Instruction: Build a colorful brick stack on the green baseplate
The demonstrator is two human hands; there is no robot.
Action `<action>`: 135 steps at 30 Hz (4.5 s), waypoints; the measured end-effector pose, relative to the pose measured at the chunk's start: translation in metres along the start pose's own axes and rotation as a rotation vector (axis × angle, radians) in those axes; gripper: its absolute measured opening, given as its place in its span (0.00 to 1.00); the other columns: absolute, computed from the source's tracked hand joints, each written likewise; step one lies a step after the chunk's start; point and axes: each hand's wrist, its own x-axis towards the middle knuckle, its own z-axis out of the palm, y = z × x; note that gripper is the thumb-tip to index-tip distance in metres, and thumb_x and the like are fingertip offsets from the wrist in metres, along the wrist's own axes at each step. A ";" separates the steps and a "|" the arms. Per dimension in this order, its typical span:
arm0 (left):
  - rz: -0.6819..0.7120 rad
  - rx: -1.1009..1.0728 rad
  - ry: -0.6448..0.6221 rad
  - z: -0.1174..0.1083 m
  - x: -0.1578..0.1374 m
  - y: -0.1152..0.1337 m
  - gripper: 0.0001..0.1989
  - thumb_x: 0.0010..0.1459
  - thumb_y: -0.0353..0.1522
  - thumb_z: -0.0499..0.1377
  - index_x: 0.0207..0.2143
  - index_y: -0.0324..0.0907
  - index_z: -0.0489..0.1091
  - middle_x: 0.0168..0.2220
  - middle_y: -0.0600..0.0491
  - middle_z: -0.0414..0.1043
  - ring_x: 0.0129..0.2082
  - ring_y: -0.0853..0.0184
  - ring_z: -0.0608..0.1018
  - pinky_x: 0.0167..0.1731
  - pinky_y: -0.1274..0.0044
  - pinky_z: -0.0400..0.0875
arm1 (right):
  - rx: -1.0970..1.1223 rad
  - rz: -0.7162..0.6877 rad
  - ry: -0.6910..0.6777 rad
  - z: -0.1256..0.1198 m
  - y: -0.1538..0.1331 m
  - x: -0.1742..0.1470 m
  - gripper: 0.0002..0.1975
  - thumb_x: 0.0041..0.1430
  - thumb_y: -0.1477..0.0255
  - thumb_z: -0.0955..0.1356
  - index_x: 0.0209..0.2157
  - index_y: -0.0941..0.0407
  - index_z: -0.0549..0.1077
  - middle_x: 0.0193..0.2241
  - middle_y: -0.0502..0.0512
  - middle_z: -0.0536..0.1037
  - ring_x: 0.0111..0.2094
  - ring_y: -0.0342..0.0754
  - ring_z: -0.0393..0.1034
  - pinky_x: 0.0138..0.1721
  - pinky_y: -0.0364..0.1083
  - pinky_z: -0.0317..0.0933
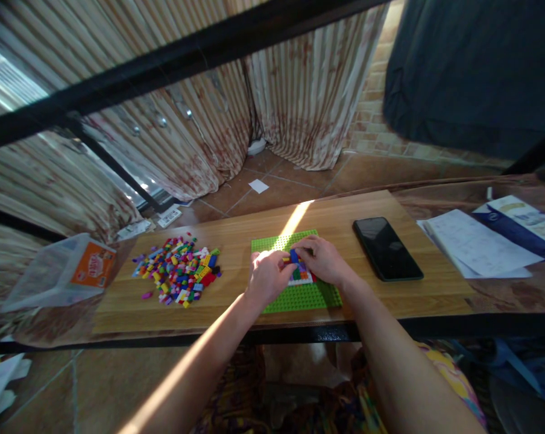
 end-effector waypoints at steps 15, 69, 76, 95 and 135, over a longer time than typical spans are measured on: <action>-0.074 -0.047 0.110 0.009 -0.003 -0.007 0.10 0.55 0.38 0.60 0.39 0.45 0.74 0.34 0.54 0.76 0.40 0.63 0.75 0.51 0.67 0.61 | 0.044 0.015 0.001 0.000 -0.001 -0.002 0.14 0.59 0.64 0.63 0.36 0.53 0.79 0.38 0.56 0.79 0.41 0.51 0.73 0.47 0.50 0.65; -0.438 0.414 0.278 -0.063 -0.043 -0.116 0.11 0.58 0.34 0.55 0.42 0.41 0.72 0.43 0.46 0.73 0.47 0.59 0.73 0.49 0.69 0.64 | -0.134 -0.003 0.023 0.014 0.003 0.000 0.16 0.61 0.61 0.62 0.33 0.53 0.79 0.37 0.57 0.79 0.40 0.53 0.72 0.46 0.52 0.64; -0.491 0.570 0.208 -0.066 -0.033 -0.113 0.13 0.59 0.34 0.52 0.44 0.41 0.71 0.44 0.44 0.73 0.48 0.55 0.72 0.48 0.66 0.63 | -0.109 0.016 0.029 0.009 -0.002 -0.001 0.17 0.62 0.61 0.61 0.32 0.52 0.79 0.36 0.55 0.79 0.38 0.51 0.73 0.43 0.50 0.64; -0.309 0.532 0.160 -0.063 -0.025 -0.118 0.06 0.56 0.31 0.56 0.37 0.41 0.69 0.41 0.45 0.71 0.46 0.56 0.72 0.47 0.67 0.65 | -0.063 0.106 -0.002 0.003 -0.007 0.001 0.18 0.62 0.61 0.60 0.32 0.54 0.78 0.35 0.55 0.79 0.37 0.49 0.72 0.40 0.46 0.62; 0.030 0.079 -0.044 0.003 -0.035 0.025 0.11 0.60 0.35 0.55 0.44 0.41 0.67 0.41 0.48 0.72 0.41 0.61 0.75 0.40 0.71 0.71 | -0.044 0.109 0.006 -0.001 -0.007 0.002 0.17 0.61 0.63 0.61 0.30 0.55 0.77 0.32 0.54 0.80 0.34 0.48 0.71 0.36 0.45 0.60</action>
